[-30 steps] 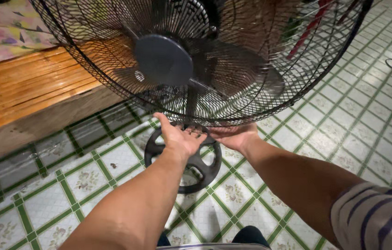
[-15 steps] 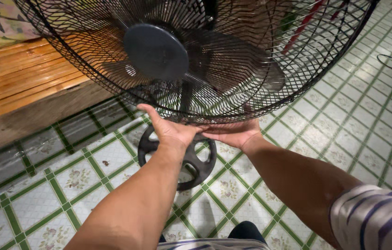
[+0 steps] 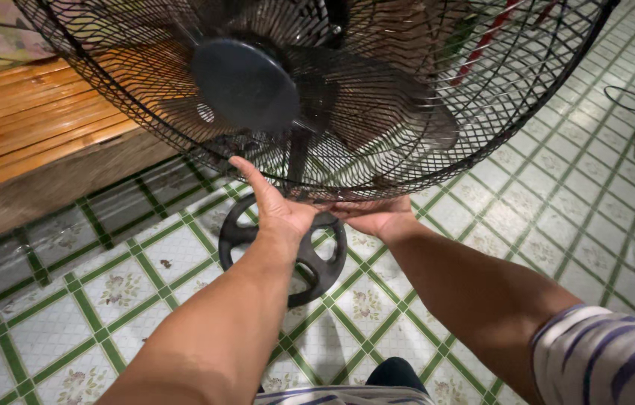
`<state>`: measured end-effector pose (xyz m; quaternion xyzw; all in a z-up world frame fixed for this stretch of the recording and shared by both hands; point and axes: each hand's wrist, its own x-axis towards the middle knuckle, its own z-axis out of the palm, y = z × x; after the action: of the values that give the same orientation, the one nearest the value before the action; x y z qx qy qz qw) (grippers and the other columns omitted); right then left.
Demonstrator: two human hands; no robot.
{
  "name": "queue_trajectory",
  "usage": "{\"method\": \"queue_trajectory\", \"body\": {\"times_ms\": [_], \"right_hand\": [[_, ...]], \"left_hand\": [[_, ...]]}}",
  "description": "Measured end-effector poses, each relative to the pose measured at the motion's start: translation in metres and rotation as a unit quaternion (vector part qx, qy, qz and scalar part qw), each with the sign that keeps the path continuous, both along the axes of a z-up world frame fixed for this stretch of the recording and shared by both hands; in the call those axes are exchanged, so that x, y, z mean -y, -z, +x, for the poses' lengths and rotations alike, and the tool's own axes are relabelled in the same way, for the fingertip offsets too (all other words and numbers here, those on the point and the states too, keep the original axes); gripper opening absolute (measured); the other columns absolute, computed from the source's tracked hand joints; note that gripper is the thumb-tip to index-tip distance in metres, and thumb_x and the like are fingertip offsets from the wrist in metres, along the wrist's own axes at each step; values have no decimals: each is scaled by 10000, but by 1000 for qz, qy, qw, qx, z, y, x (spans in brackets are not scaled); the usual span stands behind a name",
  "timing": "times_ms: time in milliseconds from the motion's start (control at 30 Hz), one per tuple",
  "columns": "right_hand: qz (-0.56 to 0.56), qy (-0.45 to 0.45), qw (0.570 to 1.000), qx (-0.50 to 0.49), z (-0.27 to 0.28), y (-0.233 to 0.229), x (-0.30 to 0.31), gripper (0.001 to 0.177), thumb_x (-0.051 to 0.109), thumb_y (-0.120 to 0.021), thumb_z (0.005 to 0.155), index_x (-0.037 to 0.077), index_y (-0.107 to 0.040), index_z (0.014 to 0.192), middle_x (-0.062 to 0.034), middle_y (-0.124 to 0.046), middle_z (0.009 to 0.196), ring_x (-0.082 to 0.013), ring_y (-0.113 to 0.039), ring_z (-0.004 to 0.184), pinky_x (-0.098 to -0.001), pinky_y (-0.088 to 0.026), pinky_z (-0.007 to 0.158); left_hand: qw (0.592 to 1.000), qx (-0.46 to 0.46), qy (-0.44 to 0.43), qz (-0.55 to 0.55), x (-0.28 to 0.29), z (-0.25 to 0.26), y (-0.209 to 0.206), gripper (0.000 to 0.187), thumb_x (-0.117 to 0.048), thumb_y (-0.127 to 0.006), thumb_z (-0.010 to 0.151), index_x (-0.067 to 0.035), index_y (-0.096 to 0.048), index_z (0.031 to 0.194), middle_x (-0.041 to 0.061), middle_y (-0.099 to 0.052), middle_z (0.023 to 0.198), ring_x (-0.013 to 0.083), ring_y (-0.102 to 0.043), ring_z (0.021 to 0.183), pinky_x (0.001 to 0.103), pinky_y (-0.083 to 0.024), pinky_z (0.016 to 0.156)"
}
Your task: The person reassembles a standing fan by attaching the front grille and then wipes the fan's motor housing and power cord with a cloth. The task involves handling the fan grille and wiping surfaces with a cloth.
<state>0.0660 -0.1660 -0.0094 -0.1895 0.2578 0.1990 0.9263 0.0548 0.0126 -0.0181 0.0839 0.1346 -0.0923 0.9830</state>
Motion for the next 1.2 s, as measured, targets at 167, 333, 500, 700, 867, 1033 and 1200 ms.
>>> {"method": "queue_trajectory", "body": {"times_ms": [167,333,500,700,867,1033,1200], "right_hand": [[-2,-63,996,68,10,12,13,661,497,-395,981,-9,-561,1373,-254,-559,1433,-454,-524,1314,-657,-387,1118],[-20,-63,996,55,15,24,19,614,442,-403,979,-50,-612,1281,-280,-636,1310,-460,-614,1190,-625,-496,1020],[-36,-89,992,78,15,26,24,501,347,-464,990,-59,-603,1248,-279,-629,1286,-467,-619,1169,-606,-533,1009],[-43,-72,995,55,16,24,24,426,205,-507,1009,-122,-575,1273,-323,-619,1304,-479,-614,1212,-605,-531,1053],[-58,-79,994,54,19,25,29,431,235,-520,987,-91,-604,1255,-289,-639,1309,-457,-620,1209,-622,-473,1083],[-98,-102,987,76,17,27,33,409,262,-519,967,-64,-642,1181,-279,-645,1283,-460,-603,1200,-639,-432,1093],[-63,-126,987,71,17,23,33,457,281,-482,994,-79,-630,1234,-283,-651,1311,-450,-621,1219,-657,-357,1154]], "left_hand": [[999,-20,-28,26,6,8,2,1373,-979,-503,463,-237,-265,1594,117,-272,1661,445,-275,1501,803,-244,1127],[998,-40,-42,18,5,12,1,1306,-971,-504,519,-238,-328,1586,107,-316,1650,431,-316,1490,781,-279,1133],[998,27,-53,-8,9,13,3,1240,-960,-478,556,-218,-407,1547,104,-410,1610,413,-400,1449,730,-345,1121],[997,-2,-81,0,11,13,-3,1207,-953,-444,625,-189,-381,1557,138,-398,1607,419,-403,1447,707,-364,1127],[995,-61,-84,9,12,13,-8,1189,-945,-413,642,-206,-328,1569,139,-362,1613,424,-387,1453,727,-355,1132],[997,-16,-80,-8,13,15,-2,1200,-951,-419,646,-178,-358,1562,154,-391,1605,435,-403,1444,704,-365,1132],[996,7,-87,-21,14,17,2,1200,-961,-423,681,-147,-394,1563,171,-411,1607,441,-406,1452,684,-357,1156]]}}
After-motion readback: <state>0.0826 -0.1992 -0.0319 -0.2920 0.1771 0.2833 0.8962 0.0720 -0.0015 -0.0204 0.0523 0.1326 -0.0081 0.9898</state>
